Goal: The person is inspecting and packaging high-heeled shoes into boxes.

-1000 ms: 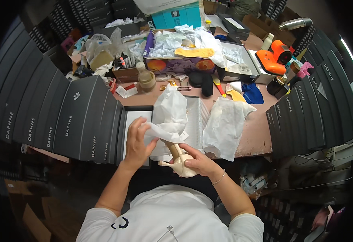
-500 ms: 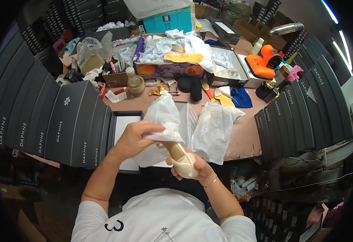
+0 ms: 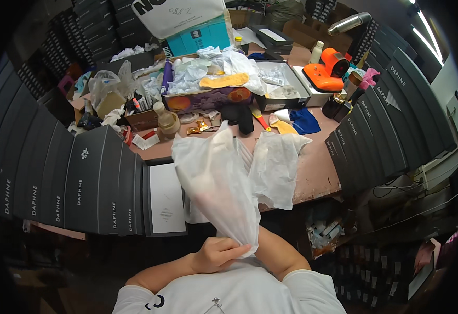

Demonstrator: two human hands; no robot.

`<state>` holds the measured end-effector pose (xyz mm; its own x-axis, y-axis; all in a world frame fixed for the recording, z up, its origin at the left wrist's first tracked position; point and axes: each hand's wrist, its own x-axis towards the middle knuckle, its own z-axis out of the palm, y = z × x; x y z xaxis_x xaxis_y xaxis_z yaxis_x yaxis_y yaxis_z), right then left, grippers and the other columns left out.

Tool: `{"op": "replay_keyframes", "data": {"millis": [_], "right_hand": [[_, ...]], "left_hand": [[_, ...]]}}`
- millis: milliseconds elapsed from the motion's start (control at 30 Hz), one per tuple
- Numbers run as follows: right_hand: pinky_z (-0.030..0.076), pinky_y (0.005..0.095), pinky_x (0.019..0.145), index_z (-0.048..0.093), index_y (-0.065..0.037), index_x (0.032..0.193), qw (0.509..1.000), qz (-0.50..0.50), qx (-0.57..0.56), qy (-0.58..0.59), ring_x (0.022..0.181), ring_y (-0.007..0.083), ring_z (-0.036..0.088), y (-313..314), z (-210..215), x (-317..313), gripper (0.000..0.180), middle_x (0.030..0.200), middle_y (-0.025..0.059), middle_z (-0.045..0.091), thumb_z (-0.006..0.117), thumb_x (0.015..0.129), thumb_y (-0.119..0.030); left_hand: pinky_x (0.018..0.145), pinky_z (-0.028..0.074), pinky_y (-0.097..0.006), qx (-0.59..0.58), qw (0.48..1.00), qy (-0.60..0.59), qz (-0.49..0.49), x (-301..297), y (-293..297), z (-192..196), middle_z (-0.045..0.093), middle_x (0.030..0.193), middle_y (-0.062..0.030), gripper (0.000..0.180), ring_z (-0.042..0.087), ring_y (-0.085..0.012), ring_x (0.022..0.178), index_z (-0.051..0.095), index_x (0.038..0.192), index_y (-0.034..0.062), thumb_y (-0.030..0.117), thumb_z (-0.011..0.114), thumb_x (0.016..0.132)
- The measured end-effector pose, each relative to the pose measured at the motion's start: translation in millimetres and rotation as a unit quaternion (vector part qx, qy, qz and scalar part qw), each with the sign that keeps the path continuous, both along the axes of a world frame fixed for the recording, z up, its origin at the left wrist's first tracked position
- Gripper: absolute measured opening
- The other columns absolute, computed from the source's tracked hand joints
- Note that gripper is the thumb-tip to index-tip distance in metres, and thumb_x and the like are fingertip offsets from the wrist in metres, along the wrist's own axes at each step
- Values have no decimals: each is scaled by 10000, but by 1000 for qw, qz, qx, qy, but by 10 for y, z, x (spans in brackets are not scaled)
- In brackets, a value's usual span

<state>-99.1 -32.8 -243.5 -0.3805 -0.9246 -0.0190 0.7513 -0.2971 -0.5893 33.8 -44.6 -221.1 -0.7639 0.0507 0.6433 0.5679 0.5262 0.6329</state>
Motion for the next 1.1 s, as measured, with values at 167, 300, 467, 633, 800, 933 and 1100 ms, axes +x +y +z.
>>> {"op": "replay_keyframes", "data": {"millis": [167,300,467,633,800,933,1100], "right_hand": [[441,367,1005,327,-19,1404,1000,6,7,-12,1204,241,510,84,-67,94,599,1348,129,468,572,922,-277],[432,370,1014,317,-19,1410,1000,18,0,-20,1214,244,502,127,-56,101,597,1361,133,456,561,929,-274],[421,373,1027,305,-20,1418,999,16,-4,-34,1227,248,492,132,-77,157,594,1378,137,440,547,937,-270],[410,377,1039,293,-20,1425,999,23,-14,-38,1240,252,482,110,-90,39,590,1394,142,425,532,944,-266],[398,380,1051,281,-21,1433,998,26,-16,-49,1253,255,472,145,-106,69,587,1411,147,410,518,952,-262],[389,383,1061,272,-22,1439,997,35,-20,-69,1264,258,464,63,-160,132,585,1424,150,398,507,959,-259],[378,386,1073,259,-22,1446,983,88,-65,-146,1277,262,454,-285,-239,434,581,1440,155,383,492,967,-255]], "left_hand": [[633,523,-306,-37,994,-64,-80,196,-181,172,604,918,-95,427,624,-245,763,615,1139,8,60,751,738],[1031,336,-430,431,845,-92,305,485,-693,-148,361,1383,-169,944,406,-290,1241,142,1488,30,506,650,850],[951,445,-364,716,661,-84,207,373,-1531,-303,627,1124,-107,395,584,-206,1068,565,1152,18,362,551,958],[1060,353,-411,730,676,-18,98,263,-1171,120,491,1347,-117,716,458,-254,1256,399,1381,36,539,561,897],[953,428,-311,413,779,-460,105,261,-309,-463,633,1133,-107,385,575,-177,1045,584,1180,-44,245,622,929],[904,449,-308,358,832,-423,4,215,-224,-488,664,1043,-125,255,596,-185,966,628,1095,-27,161,595,926],[1060,388,-443,670,722,-171,18,422,-933,-266,485,1378,-100,847,459,-289,1269,372,1404,43,566,659,803]]}}
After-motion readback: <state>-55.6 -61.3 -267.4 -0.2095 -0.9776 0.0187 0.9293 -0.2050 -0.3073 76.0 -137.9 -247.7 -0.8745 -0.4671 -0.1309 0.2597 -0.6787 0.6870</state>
